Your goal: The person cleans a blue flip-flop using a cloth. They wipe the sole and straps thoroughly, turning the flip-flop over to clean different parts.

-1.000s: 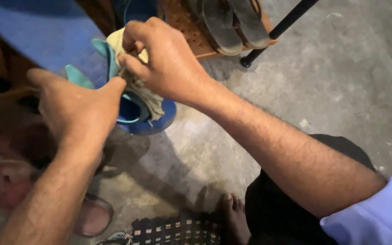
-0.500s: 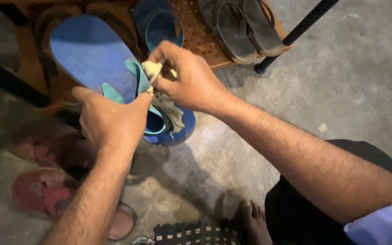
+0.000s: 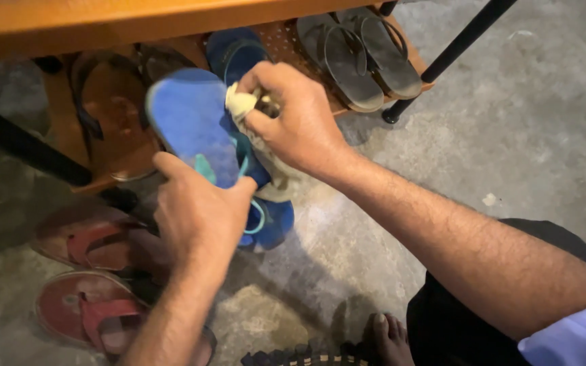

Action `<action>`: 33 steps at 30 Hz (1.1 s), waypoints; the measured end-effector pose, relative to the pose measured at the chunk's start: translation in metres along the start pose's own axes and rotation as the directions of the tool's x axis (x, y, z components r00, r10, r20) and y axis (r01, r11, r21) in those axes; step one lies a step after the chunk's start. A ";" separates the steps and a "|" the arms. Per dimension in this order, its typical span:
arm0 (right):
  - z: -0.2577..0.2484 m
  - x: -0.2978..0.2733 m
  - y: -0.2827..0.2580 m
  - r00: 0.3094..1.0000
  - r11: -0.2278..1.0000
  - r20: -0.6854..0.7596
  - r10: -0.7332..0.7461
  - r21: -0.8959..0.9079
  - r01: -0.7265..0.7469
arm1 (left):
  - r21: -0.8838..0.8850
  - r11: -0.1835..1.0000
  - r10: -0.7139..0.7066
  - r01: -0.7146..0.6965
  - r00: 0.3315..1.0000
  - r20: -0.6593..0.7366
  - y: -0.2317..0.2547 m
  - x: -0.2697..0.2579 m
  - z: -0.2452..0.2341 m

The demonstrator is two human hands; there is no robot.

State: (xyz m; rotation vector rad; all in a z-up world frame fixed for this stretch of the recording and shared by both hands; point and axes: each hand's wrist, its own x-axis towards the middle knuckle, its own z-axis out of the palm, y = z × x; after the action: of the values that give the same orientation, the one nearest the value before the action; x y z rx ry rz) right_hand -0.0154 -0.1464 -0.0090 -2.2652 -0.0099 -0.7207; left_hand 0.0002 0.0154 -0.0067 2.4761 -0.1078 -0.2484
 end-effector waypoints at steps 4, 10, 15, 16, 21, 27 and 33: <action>-0.009 0.005 -0.007 0.978 0.981 -0.092 -0.190 -0.064 0.184 | 0.076 0.996 0.033 -0.039 0.996 0.080 0.011 -0.008 -0.004; -0.008 0.002 -0.011 0.978 0.972 0.033 -0.206 -0.110 0.208 | 0.033 0.999 0.016 -0.021 0.991 0.130 0.012 -0.004 -0.008; -0.014 0.009 -0.003 0.984 0.974 0.127 -0.127 -0.170 0.148 | 0.019 0.997 0.066 -0.068 0.993 0.096 -0.007 0.006 -0.002; -0.015 0.011 -0.002 0.980 0.972 0.170 -0.101 -0.192 0.134 | 0.032 0.998 0.049 -0.053 0.994 0.099 -0.012 0.009 0.000; -0.025 0.018 -0.004 0.905 0.969 0.421 0.062 -0.243 0.047 | 0.031 0.996 -0.089 0.085 0.984 0.157 -0.028 0.018 0.009; -0.020 0.019 -0.005 0.908 0.909 0.386 0.163 0.299 -0.290 | 0.081 0.987 -0.152 0.138 0.967 0.206 -0.025 0.020 0.011; 0.002 0.006 -0.004 0.976 0.988 0.170 0.134 0.055 -0.146 | -0.006 0.979 -0.195 0.203 0.946 0.259 -0.020 0.019 0.015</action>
State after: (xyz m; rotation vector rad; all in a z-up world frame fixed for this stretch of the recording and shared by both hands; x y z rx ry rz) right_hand -0.0108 -0.1436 -0.0043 -2.2293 0.0451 -0.4506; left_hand 0.0163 0.0198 -0.0333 2.4113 0.0387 -0.6539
